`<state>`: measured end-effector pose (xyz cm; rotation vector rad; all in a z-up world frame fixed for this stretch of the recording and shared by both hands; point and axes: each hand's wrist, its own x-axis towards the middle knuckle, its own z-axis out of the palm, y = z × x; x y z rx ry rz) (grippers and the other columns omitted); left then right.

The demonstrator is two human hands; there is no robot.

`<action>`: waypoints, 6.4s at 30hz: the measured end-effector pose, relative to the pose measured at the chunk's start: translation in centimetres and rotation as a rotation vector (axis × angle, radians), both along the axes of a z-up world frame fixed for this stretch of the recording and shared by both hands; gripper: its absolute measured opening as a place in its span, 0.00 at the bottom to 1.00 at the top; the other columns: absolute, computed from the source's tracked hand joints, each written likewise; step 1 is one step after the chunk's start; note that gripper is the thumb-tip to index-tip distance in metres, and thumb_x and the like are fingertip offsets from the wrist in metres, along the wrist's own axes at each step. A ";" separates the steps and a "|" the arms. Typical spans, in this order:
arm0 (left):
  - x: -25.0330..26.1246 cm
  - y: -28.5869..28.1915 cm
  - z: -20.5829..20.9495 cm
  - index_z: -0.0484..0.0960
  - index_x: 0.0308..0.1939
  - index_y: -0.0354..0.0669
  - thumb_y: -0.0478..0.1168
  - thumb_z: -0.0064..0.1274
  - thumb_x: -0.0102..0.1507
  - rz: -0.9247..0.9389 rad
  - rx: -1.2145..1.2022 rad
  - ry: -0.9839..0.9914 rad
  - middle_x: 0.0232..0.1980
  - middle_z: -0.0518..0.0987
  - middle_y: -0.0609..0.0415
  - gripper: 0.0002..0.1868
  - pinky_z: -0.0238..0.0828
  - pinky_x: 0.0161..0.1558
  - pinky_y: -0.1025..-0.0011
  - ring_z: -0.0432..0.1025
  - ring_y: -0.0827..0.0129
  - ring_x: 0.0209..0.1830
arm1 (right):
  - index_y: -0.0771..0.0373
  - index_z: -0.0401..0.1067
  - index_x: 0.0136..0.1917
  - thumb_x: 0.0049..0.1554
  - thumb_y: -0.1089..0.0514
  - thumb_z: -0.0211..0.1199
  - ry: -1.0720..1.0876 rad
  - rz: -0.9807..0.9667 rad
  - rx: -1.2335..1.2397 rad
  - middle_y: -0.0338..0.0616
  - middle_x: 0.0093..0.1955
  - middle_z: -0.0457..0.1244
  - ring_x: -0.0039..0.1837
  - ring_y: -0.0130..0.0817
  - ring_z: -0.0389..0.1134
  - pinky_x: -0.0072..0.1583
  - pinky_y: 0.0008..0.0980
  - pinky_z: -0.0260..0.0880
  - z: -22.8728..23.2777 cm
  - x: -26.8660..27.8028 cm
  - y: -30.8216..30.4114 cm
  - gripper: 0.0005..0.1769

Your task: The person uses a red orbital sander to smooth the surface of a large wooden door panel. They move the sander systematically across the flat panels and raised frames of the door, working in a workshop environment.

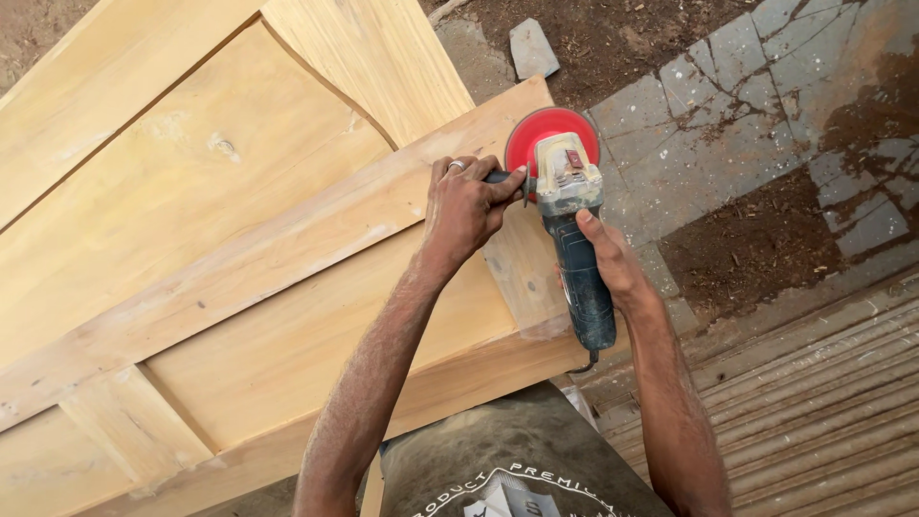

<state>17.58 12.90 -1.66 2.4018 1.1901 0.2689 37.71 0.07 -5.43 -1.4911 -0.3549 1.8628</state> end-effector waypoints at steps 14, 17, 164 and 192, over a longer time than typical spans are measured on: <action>1.1 -5.6 -0.4 0.89 0.52 0.61 0.45 0.62 0.61 -0.018 -0.084 0.052 0.47 0.82 0.53 0.14 0.59 0.56 0.56 0.75 0.58 0.52 | 0.68 0.71 0.55 0.54 0.22 0.54 0.005 -0.017 -0.027 0.47 0.32 0.65 0.31 0.32 0.69 0.32 0.32 0.71 -0.1 1.1 -5.9 0.44; 1.2 -6.8 -0.3 0.89 0.52 0.60 0.44 0.62 0.61 -0.029 -0.084 0.045 0.47 0.82 0.53 0.15 0.59 0.56 0.55 0.75 0.58 0.52 | 0.68 0.71 0.54 0.54 0.22 0.54 -0.008 -0.026 -0.051 0.46 0.32 0.65 0.31 0.31 0.69 0.32 0.31 0.72 -0.2 1.0 -7.3 0.45; -9.4 -25.4 2.1 0.87 0.54 0.47 0.34 0.64 0.54 0.006 -0.121 -0.050 0.54 0.80 0.46 0.23 0.62 0.56 0.54 0.73 0.54 0.54 | 0.70 0.69 0.65 0.59 0.34 0.59 0.118 0.151 -0.044 0.42 0.50 0.68 0.47 0.27 0.67 0.48 0.28 0.71 -1.6 -6.8 -24.8 0.38; 0.1 -13.1 2.4 0.88 0.53 0.55 0.38 0.63 0.61 -0.360 -0.140 0.040 0.48 0.80 0.51 0.16 0.62 0.61 0.56 0.74 0.55 0.54 | 0.69 0.67 0.54 0.56 0.26 0.59 0.266 -0.457 0.020 0.44 0.35 0.64 0.33 0.27 0.69 0.34 0.30 0.74 -0.6 -6.9 -20.2 0.41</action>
